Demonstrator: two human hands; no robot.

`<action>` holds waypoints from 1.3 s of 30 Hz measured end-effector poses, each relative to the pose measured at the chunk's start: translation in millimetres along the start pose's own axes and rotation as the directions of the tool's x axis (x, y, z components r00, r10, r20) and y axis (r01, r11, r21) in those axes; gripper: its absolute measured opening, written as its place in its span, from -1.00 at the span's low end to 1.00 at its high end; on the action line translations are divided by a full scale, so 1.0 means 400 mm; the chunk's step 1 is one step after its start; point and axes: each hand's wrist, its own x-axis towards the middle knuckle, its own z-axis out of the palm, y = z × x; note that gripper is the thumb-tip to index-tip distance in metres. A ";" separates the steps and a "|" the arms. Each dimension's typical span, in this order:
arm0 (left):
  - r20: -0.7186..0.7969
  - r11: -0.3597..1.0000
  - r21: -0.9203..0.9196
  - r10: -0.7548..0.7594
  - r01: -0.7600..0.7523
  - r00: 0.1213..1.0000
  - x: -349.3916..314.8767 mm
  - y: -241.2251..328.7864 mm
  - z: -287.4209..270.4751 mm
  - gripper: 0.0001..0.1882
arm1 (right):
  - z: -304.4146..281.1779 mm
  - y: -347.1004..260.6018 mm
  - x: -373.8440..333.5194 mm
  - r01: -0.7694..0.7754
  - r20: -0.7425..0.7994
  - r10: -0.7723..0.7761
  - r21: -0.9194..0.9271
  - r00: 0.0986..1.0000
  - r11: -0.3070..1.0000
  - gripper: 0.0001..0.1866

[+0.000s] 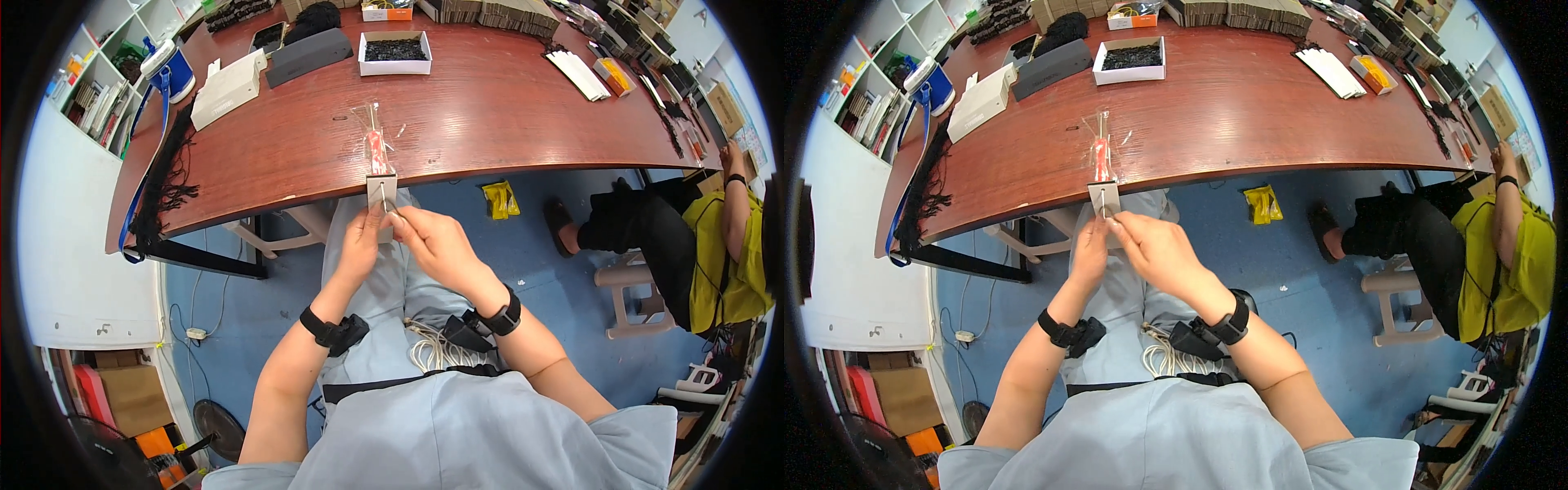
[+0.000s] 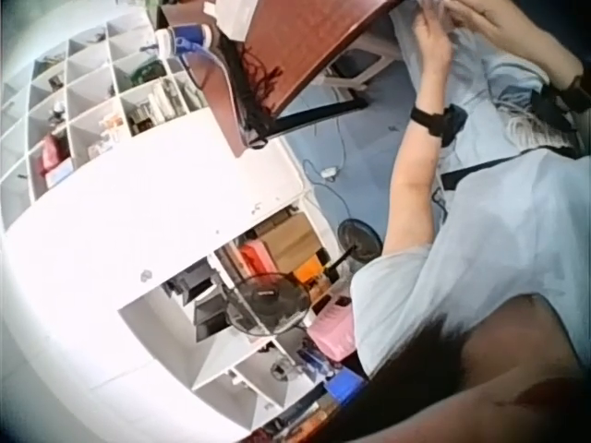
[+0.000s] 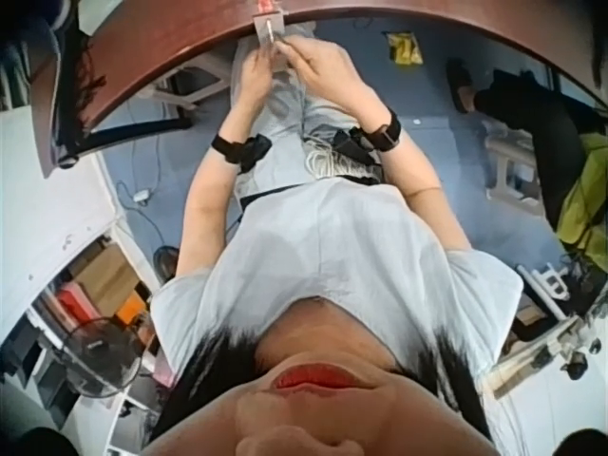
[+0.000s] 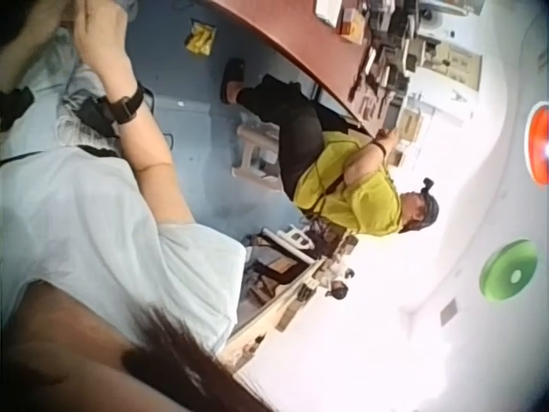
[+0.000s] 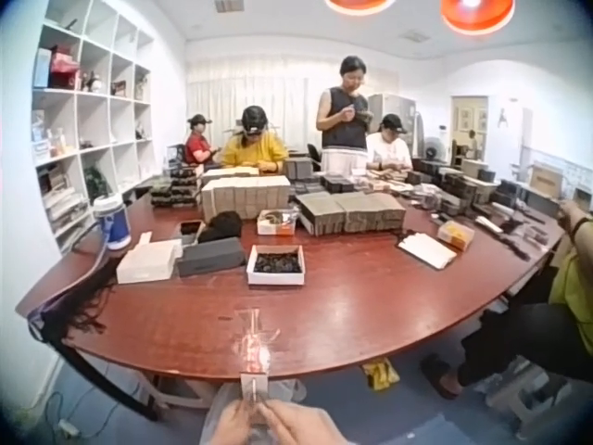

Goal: The recorder is assembling small plastic components onto wires at a production table.

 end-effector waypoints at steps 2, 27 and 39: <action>0.003 0.996 0.085 -0.002 0.002 1.000 0.001 0.016 0.000 -0.60 | -0.004 0.022 0.002 -0.071 0.022 0.070 0.023 0.997 0.997 -0.83; 0.175 0.994 0.091 0.048 -0.065 0.983 -0.039 0.070 -0.033 -0.79 | -0.052 0.114 0.020 -0.255 0.281 0.151 0.381 0.948 0.889 -0.82; 0.362 0.849 0.444 0.121 -0.285 0.924 -0.073 0.090 -0.078 -0.79 | -0.057 0.077 0.054 -0.447 0.476 0.136 0.636 0.869 0.629 -0.78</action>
